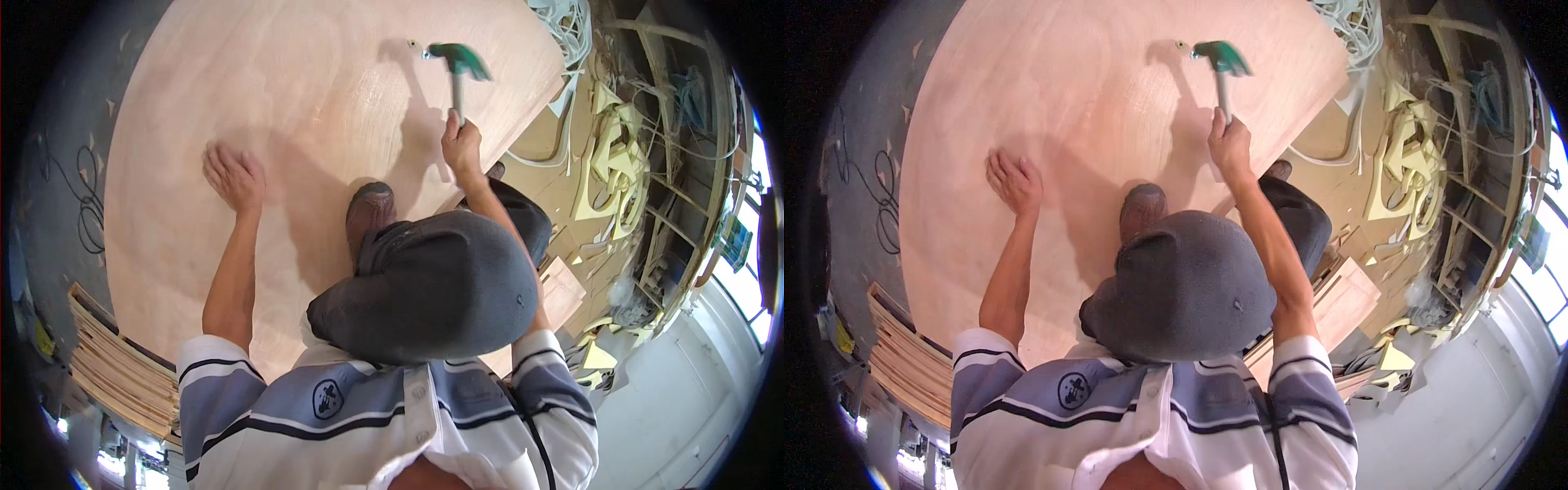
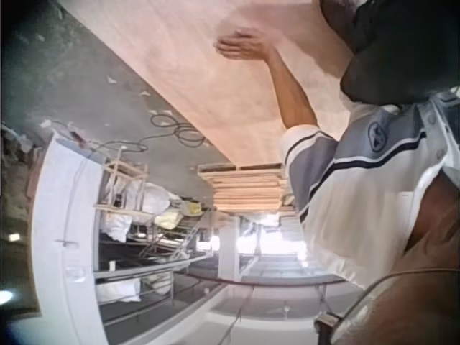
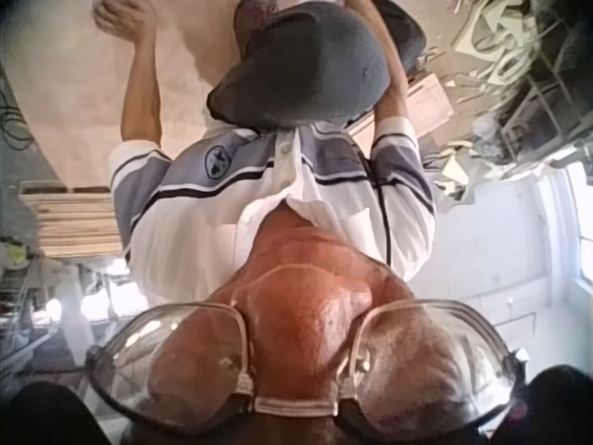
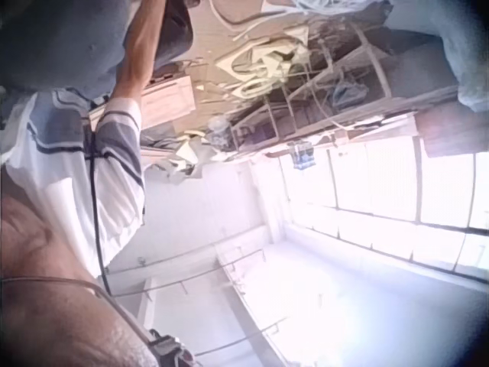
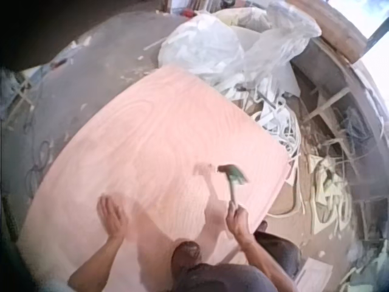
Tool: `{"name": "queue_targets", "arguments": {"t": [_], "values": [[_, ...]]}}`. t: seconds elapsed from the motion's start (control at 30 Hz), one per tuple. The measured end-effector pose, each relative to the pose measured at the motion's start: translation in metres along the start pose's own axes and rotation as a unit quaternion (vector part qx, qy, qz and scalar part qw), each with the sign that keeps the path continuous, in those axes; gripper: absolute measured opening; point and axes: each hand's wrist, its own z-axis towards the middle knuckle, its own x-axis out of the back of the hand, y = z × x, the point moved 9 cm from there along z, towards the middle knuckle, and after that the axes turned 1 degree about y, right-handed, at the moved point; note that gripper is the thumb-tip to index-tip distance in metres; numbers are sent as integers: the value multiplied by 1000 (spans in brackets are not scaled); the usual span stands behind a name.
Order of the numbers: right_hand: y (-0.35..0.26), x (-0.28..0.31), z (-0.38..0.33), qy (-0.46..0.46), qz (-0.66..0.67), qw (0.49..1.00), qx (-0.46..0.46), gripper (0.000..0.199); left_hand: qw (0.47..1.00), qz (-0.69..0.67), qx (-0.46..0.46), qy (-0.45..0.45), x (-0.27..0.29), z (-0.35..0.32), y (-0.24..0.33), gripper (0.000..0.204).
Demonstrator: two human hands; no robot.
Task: Hammering small nails or pins into large plywood panels to assemble or reinforce them.
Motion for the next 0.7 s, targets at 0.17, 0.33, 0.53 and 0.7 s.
{"name": "queue_targets", "arguments": {"t": [0.17,0.33,0.53,0.7], "values": [[-54,67,39,-71,142,971,-180,51,1000,-3,-4,-4,3,-5,0,51],[-185,204,88,139,323,936,-13,54,1000,0,-4,4,7,-9,0,51],[-103,96,29,181,78,957,214,36,1000,6,-1,-2,-4,1,3,53],[15,20,6,-109,143,953,-243,53,1000,-10,-14,8,-2,1,9,49]]}}
